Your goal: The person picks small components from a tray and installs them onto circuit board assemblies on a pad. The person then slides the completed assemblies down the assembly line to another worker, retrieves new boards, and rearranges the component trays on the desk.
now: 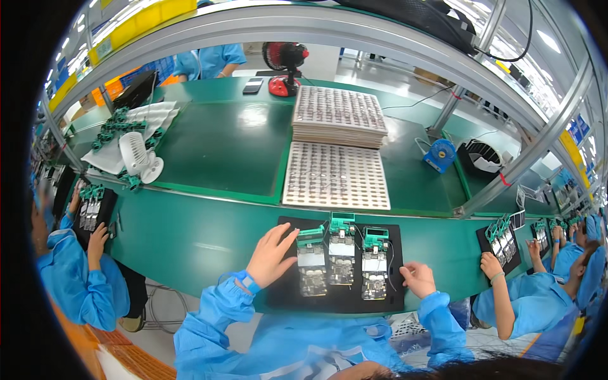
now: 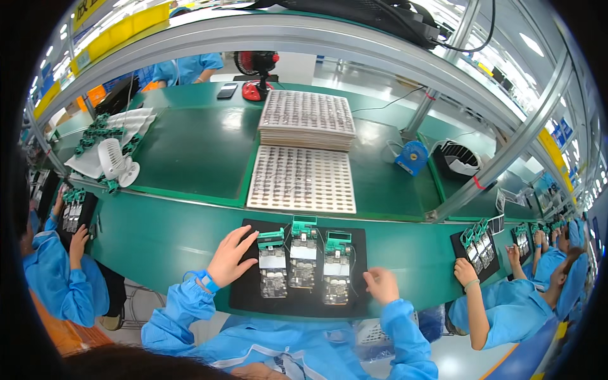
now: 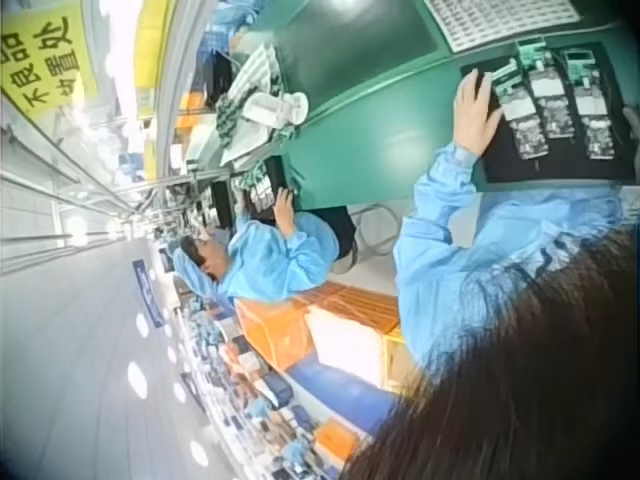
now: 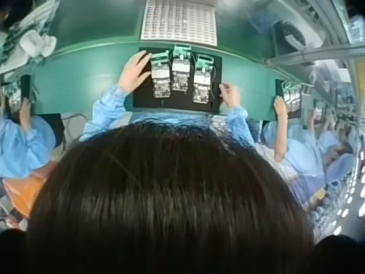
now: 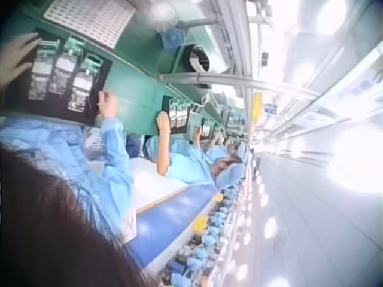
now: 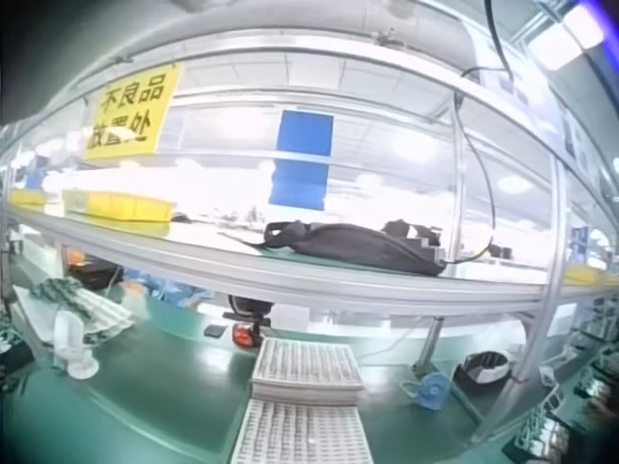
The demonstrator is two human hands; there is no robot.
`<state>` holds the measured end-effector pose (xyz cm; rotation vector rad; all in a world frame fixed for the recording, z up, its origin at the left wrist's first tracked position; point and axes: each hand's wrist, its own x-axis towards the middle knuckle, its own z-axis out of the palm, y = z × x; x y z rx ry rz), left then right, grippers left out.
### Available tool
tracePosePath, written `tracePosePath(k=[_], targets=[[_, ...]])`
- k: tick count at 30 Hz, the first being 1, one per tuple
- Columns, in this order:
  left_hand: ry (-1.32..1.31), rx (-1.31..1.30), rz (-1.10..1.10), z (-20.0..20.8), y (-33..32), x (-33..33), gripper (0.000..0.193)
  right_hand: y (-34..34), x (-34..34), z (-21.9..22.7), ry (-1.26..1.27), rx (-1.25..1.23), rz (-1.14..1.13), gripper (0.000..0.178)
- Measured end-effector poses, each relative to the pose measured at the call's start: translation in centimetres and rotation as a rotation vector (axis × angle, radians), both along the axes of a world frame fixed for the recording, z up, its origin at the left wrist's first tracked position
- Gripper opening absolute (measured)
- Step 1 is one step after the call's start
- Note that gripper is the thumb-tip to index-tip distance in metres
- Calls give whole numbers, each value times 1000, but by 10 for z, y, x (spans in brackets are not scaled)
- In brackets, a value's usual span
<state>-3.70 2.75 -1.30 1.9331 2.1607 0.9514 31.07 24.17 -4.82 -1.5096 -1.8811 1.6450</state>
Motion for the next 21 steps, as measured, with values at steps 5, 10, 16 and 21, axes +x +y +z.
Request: tracePosePath(k=[5,10,16,21], targets=[[-226,-18,-97,-12,50,7,66,18,-48,49,-86,1033,149,12],[-402,35,17,-28,80,19,64,50,-140,42,40,1121,569,24],[-563,-53,-33,-37,91,18,57,66,-163,41,-169,1129,885,31],[-683,-328,-155,-31,83,8,51,52,-153,50,-74,1030,1040,30]])
